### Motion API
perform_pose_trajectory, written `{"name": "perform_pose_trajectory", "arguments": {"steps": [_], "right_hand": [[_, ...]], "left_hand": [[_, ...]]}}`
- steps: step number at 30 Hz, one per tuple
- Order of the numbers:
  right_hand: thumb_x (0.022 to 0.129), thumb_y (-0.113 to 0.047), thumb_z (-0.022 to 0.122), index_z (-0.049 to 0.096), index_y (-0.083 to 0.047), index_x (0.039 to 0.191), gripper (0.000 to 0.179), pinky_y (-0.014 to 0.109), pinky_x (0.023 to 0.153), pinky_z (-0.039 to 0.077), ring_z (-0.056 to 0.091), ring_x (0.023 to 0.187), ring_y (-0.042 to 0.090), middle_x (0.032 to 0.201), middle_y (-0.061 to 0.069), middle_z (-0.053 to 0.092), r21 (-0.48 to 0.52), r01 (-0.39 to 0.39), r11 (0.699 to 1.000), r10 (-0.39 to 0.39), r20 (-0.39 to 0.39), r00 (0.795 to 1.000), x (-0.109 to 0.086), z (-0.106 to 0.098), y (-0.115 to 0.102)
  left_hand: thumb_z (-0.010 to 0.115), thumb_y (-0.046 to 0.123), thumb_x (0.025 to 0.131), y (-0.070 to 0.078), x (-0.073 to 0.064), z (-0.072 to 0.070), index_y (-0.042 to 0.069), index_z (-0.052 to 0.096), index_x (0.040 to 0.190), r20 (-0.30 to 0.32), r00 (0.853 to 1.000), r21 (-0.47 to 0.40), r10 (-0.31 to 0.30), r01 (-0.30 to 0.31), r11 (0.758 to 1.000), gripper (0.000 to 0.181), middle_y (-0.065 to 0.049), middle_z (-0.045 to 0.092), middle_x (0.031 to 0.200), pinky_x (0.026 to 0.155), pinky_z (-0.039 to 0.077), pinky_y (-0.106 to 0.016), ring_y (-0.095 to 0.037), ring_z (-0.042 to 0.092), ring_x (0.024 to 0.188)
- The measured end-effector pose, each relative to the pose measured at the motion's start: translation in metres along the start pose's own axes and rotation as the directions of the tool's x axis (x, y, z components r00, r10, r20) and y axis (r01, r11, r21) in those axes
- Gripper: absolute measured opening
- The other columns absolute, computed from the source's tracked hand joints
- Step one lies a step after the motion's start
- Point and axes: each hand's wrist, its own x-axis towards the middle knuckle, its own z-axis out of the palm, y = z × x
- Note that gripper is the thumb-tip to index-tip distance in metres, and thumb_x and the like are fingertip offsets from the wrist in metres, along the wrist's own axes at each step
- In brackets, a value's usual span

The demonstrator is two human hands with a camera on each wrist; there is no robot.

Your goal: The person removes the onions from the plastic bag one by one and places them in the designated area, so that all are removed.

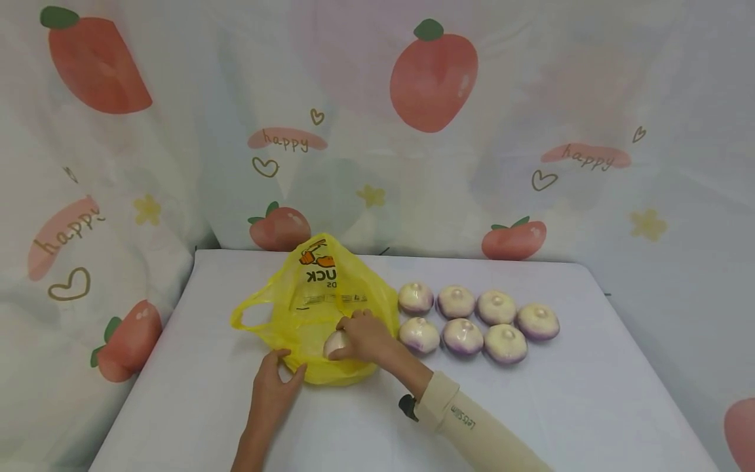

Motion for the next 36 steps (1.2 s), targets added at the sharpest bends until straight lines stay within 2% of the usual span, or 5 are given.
{"name": "perform_pose_trajectory", "arguments": {"steps": [9,15,20,30,36], "right_hand": [[0.077,-0.061,0.065,0.063,-0.014,0.12,0.063,0.033,0.077,0.049,0.049,0.093,0.021,0.108,0.009,0.055,0.106,-0.018,0.994,0.033,-0.145,0.989,0.0,0.0,0.004],[0.077,-0.052,0.072,0.059,-0.01,0.119,0.061,0.036,0.08,0.049,0.047,0.096,0.023,0.109,0.01,0.046,0.27,0.022,0.963,0.069,-0.326,0.943,-0.001,-0.001,0.007],[0.078,-0.05,0.071,0.057,-0.01,0.122,0.061,0.036,0.084,0.048,0.047,0.1,0.021,0.112,0.009,0.048,0.358,0.07,0.931,0.08,-0.388,0.918,-0.002,-0.004,0.009],[0.081,-0.045,0.07,0.05,-0.009,0.125,0.06,0.032,0.087,0.048,0.052,0.102,0.016,0.117,0.003,0.055,0.614,0.123,0.78,0.16,-0.385,0.909,-0.017,-0.018,0.006],[0.084,-0.04,0.068,0.052,-0.01,0.129,0.056,0.032,0.085,0.049,0.052,0.103,0.017,0.122,0.004,0.053,0.678,0.135,0.723,0.173,-0.366,0.914,-0.029,-0.021,0.013]], "left_hand": [[0.069,0.019,0.085,-0.002,0.001,0.0,-0.004,0.049,0.12,-0.011,1.0,0.004,0.022,-0.022,1.0,0.046,-0.023,0.049,0.125,0.103,0.034,-0.049,-0.038,0.041,0.124],[0.068,0.019,0.085,-0.001,0.001,0.0,-0.004,0.049,0.119,-0.01,1.0,0.008,0.026,-0.026,1.0,0.045,-0.023,0.049,0.125,0.103,0.034,-0.05,-0.038,0.042,0.123],[0.068,0.02,0.086,-0.002,0.001,0.001,-0.004,0.049,0.12,-0.005,1.0,0.006,0.022,-0.022,1.0,0.045,-0.024,0.048,0.126,0.103,0.033,-0.05,-0.039,0.041,0.124],[0.069,0.021,0.085,-0.003,0.001,0.0,-0.002,0.049,0.12,0.001,1.0,0.0,0.009,-0.009,1.0,0.046,-0.021,0.048,0.128,0.105,0.032,-0.048,-0.036,0.04,0.126],[0.068,0.019,0.086,-0.002,0.001,0.001,-0.003,0.049,0.12,-0.008,1.0,0.004,0.018,-0.018,1.0,0.045,-0.023,0.048,0.128,0.104,0.033,-0.049,-0.037,0.04,0.125]]}}
